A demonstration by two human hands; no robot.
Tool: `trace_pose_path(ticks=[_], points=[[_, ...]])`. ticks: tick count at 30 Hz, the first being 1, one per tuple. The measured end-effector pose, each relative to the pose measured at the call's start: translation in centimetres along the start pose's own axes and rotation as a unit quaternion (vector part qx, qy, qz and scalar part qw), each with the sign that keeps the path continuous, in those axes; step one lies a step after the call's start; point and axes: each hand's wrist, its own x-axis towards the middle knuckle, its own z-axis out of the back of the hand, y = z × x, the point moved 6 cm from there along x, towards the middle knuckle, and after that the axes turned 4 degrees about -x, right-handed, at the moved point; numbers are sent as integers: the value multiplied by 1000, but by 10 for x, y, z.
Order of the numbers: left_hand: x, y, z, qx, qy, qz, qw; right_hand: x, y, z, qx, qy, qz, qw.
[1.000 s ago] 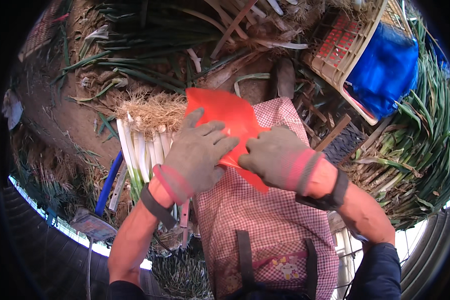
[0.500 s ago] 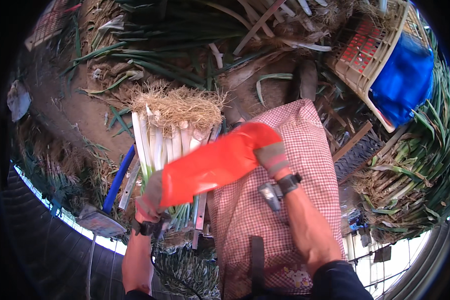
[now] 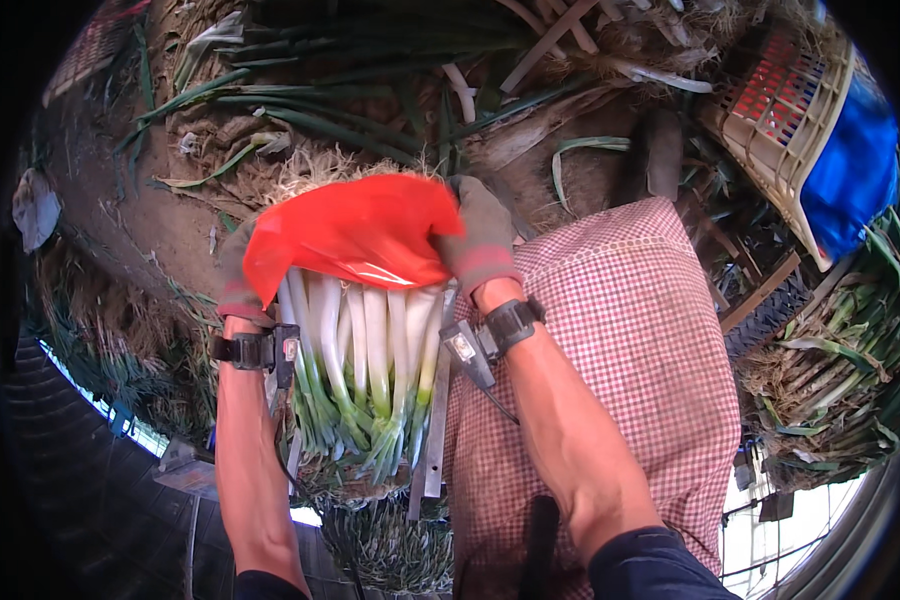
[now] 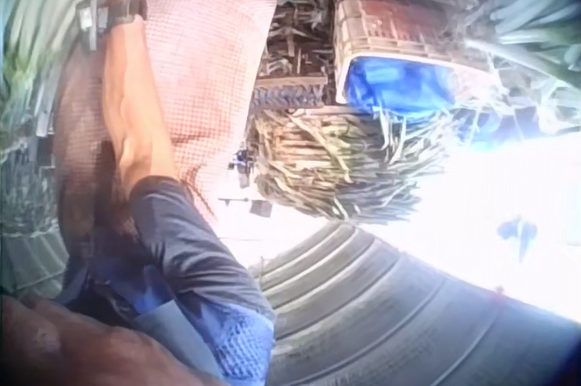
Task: Sorting and bundling leeks in an agricultural setting using a scale and tape.
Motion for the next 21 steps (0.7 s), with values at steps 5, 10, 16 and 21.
trace_pose_path(ticks=[5,10,16,21], points=[[7,3,-49,-26,101,-47,993,46,-20,-14,-129,149,129,972],[29,14,-61,-309,126,53,941,74,-51,-44,95,339,-26,936],[38,-10,-62,74,225,-39,971,21,-46,-51,214,396,-22,893],[38,-9,-67,448,242,-214,834,-45,-85,-39,174,335,26,926]])
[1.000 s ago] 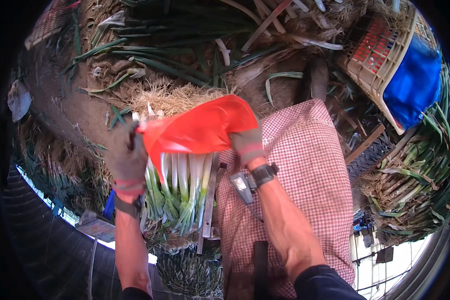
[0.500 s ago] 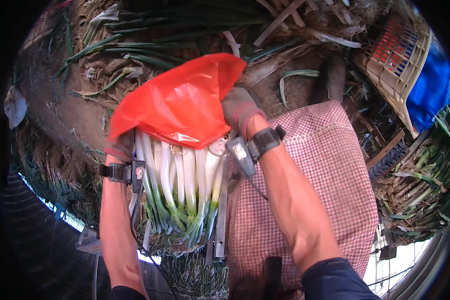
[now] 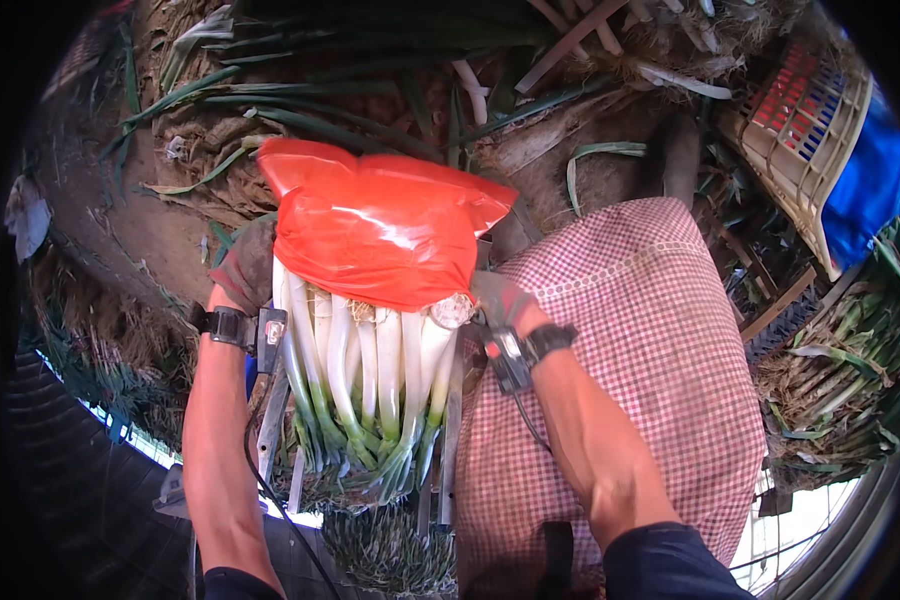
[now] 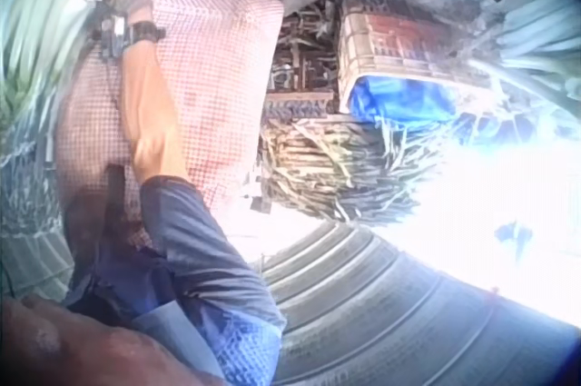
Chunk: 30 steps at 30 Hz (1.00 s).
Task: Sorting and bundling leeks in an agricultural setting using a scale and tape.
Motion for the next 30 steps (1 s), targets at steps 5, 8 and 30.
trace_pose_path(ticks=[5,8,30], points=[[-32,18,-3,262,94,-21,960,-34,52,-1,173,-19,-126,977],[-69,21,0,-382,-121,330,855,-44,79,0,227,-57,-21,972],[-109,-16,-22,-586,-238,415,654,-43,49,-20,447,-191,-268,832]])
